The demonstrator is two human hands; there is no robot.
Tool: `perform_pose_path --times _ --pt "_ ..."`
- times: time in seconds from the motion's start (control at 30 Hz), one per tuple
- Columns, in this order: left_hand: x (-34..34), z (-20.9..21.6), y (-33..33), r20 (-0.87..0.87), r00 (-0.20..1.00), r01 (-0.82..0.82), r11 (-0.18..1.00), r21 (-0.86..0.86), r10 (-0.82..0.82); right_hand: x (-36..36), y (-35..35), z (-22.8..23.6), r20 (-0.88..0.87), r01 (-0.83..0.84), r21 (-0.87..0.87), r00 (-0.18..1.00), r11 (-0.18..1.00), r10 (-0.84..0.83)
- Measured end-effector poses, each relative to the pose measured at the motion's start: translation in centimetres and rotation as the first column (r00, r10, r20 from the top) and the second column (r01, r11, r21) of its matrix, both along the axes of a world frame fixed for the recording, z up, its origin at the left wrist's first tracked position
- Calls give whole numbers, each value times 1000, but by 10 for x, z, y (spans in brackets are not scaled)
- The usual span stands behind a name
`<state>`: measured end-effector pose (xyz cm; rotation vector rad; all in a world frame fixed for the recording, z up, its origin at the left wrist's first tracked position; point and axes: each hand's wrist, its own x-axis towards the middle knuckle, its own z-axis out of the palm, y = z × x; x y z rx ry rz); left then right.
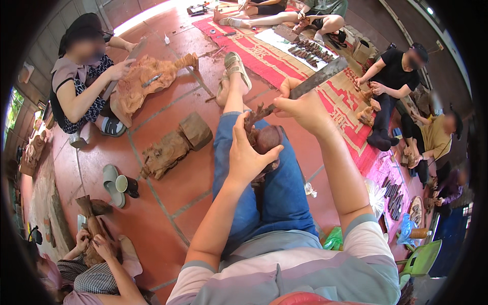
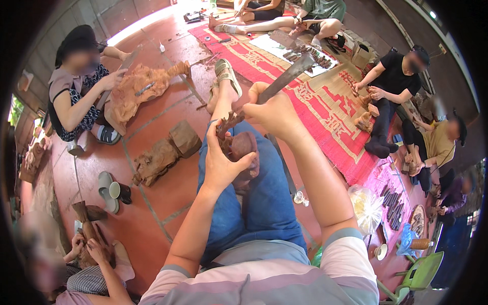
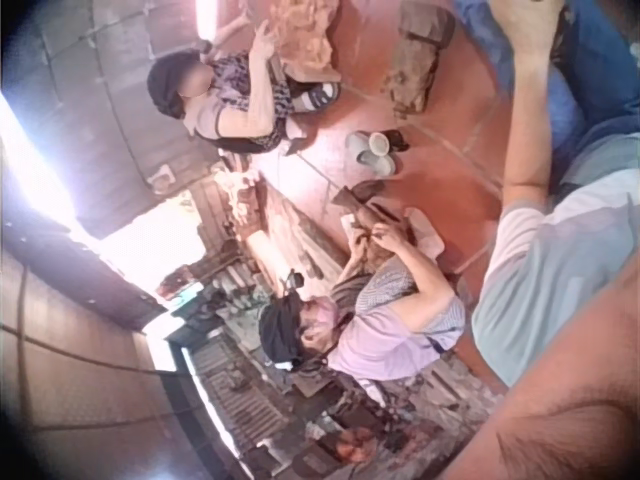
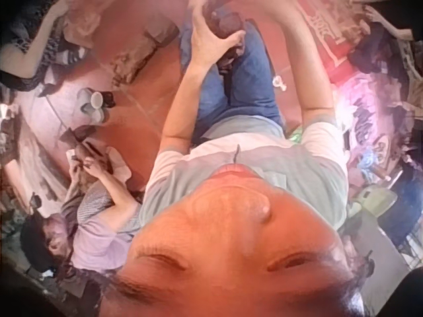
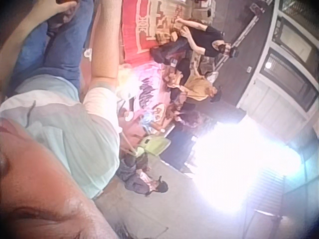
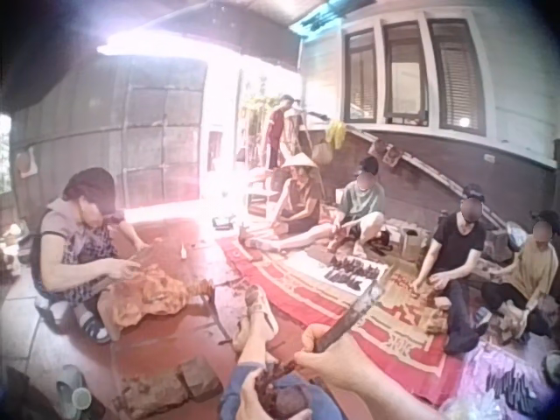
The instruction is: The person sits on the floor and carves a piece of wood using a chisel and mallet. They repeatedly strike the chisel to shape the wood, occasionally rotating the piece to access different sides.
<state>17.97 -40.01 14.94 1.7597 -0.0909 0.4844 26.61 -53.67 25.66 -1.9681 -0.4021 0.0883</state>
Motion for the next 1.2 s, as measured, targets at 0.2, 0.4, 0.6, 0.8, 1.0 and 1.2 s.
perform_pose_path --times 0.2,0.4,0.6,0.8,1.0,1.2 --pt "0 -1 2 -31 999 22 998 -57 -24 -7 7 9 -59 -3 31 998 1000 5" --pt "5 -7 -1 87 996 -28 1000 8 27 -11 14 1 100 -92 -36 990 995 96" --pt "3 -2 -1 -47 999 8 997 -70 -11 -18 18 12 122 30 -158 992 987 -11" --pt "-2 2 2 -64 998 -7 1000 -24 5 -9 14 15 44 12 -55 999 998 -9" --pt "-3 9 0 -64 998 -1 999 41 4 -8 12 11 75 -48 0 996 999 48" --pt "-3 0 1 -47 999 5 1000 10 -5 -6 20 8 58 -59 -94 996 994 65"
